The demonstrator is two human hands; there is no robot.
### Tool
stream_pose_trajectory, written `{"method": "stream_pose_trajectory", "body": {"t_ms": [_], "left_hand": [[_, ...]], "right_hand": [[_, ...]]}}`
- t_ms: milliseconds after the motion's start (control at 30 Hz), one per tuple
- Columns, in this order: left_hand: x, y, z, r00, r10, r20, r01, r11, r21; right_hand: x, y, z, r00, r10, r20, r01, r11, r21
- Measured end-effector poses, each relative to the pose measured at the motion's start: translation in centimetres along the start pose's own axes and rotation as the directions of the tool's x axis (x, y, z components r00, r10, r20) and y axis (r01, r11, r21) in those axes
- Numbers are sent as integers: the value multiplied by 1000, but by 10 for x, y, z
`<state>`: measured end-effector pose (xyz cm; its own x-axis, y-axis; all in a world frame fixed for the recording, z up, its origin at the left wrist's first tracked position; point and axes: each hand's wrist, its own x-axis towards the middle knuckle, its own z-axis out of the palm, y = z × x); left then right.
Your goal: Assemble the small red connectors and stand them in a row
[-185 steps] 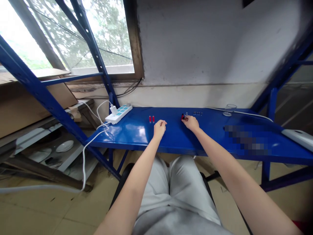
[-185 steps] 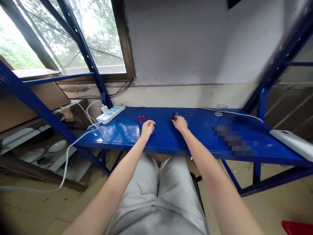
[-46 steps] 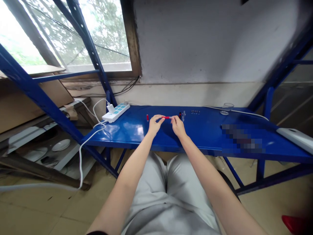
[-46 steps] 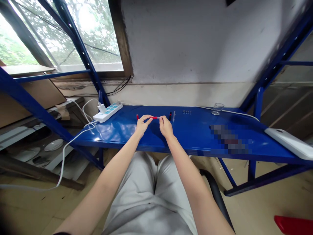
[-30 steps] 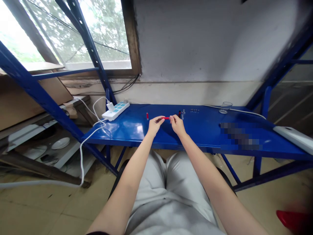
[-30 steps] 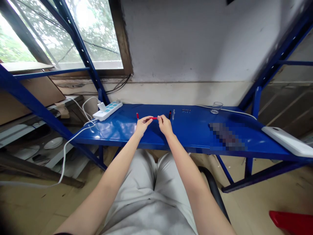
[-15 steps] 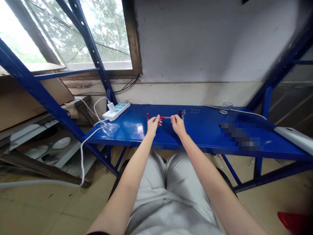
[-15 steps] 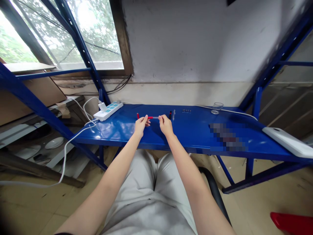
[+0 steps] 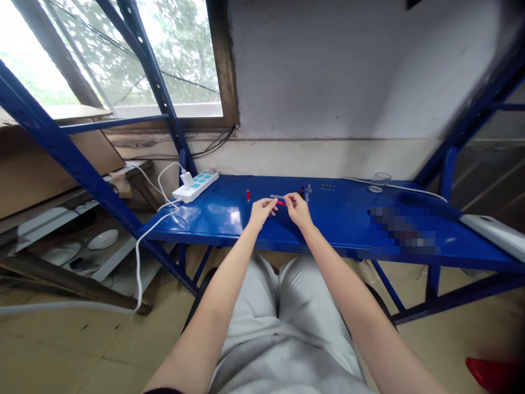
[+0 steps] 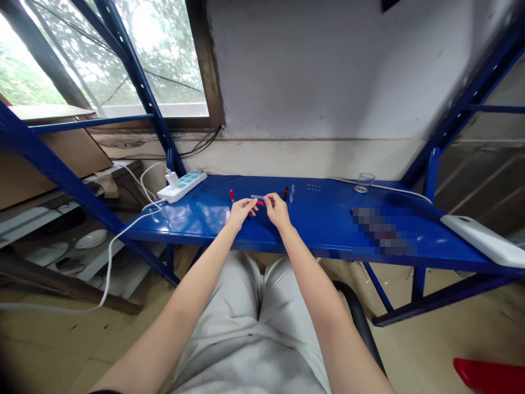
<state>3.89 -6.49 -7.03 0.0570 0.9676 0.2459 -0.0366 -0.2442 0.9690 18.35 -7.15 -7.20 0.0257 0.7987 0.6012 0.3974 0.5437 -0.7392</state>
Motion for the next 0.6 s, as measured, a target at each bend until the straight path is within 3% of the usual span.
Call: {"method": "stream_pose_trajectory", "body": {"t_ms": [400, 600], "left_hand": [[2, -2, -1, 999, 33, -31, -33, 999, -26], [1, -7, 1, 997, 57, 47, -59, 998, 31]], "right_hand": [[-1, 5, 5, 976, 20, 216, -22, 1000, 4], [-3, -2, 5, 953, 15, 302, 49, 978, -204]]}}
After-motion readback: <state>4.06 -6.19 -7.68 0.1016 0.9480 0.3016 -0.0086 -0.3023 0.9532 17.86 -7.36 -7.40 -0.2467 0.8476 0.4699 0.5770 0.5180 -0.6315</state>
